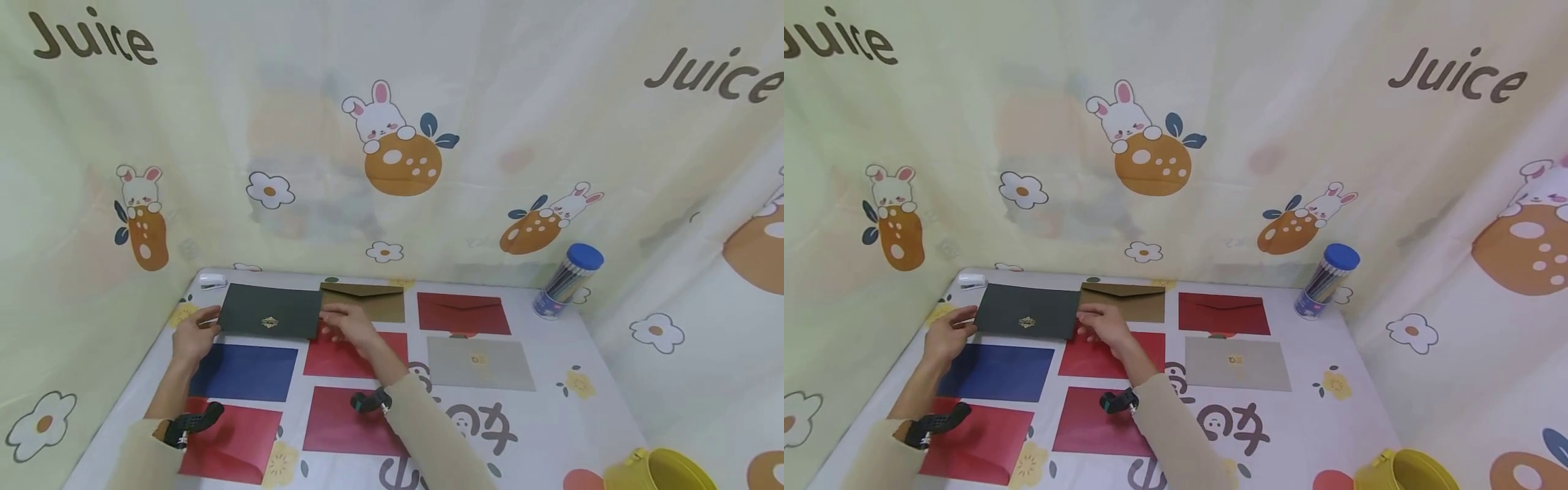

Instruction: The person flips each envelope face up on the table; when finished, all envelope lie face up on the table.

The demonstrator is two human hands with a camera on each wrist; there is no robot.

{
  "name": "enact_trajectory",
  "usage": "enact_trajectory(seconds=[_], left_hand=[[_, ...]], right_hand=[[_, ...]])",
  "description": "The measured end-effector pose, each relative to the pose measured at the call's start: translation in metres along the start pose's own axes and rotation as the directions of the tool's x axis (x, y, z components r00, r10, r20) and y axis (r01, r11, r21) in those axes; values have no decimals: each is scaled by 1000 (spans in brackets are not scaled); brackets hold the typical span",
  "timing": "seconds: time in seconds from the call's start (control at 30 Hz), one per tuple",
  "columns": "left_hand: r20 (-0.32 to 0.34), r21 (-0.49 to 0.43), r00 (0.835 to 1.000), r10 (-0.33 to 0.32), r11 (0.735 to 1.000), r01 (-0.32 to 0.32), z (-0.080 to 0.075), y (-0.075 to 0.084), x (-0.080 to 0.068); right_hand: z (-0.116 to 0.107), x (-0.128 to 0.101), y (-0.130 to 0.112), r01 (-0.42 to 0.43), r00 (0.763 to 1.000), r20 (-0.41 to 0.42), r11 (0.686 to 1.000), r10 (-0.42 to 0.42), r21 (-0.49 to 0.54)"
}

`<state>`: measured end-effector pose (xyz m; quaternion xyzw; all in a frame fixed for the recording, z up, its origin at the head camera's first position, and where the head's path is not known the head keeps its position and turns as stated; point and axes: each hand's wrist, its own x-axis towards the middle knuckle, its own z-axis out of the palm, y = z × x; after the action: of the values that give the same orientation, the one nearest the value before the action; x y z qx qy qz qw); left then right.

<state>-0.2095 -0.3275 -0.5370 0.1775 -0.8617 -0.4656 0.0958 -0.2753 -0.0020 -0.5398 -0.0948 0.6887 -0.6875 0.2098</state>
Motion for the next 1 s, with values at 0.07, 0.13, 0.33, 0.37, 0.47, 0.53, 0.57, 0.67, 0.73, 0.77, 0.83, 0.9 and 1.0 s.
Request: enact_trajectory(seconds=[0.07,0.13,0.33,0.37,0.47,0.53,0.57,0.67,0.73,0.77,0.83,0.9,1.0], left_hand=[[-29,24,999,-36,999,36,-4,-6,1],[-56,44,997,-62,997,64,-7,-11,1],[-79,71,995,-67,995,73,-13,-24,2],[-79,72,995,-64,995,70,-14,-26,2],[-76,79,995,-64,994,70,-14,-29,2],[-68,77,996,-64,995,69,-14,-29,2],[-63,77,996,-67,994,71,-15,-29,2],[-52,72,996,-78,994,81,-16,-29,2],[-48,71,995,-83,994,87,-18,-28,2],[-44,74,995,-86,993,89,-19,-28,3],[-39,74,995,-88,993,91,-20,-28,4],[-36,81,995,-90,992,93,-21,-27,5],[-46,80,996,-77,994,80,-21,-27,4]], right_hand=[[9,2,-1,-11,999,37,1000,11,-1],[17,5,-2,-17,997,72,1000,17,-2],[30,10,-4,-72,990,125,997,69,19],[32,11,-4,-88,988,126,996,84,27],[34,13,-2,-121,986,123,992,116,36],[34,14,0,-136,984,122,990,130,43],[34,15,1,-142,983,122,989,136,43],[33,16,2,-160,979,133,986,153,47],[34,17,2,-168,977,141,985,160,48],[33,17,2,-170,976,145,984,162,48],[34,18,3,-169,976,150,984,161,47],[34,19,3,-166,975,156,985,157,42],[32,17,4,-148,980,142,988,141,34]])
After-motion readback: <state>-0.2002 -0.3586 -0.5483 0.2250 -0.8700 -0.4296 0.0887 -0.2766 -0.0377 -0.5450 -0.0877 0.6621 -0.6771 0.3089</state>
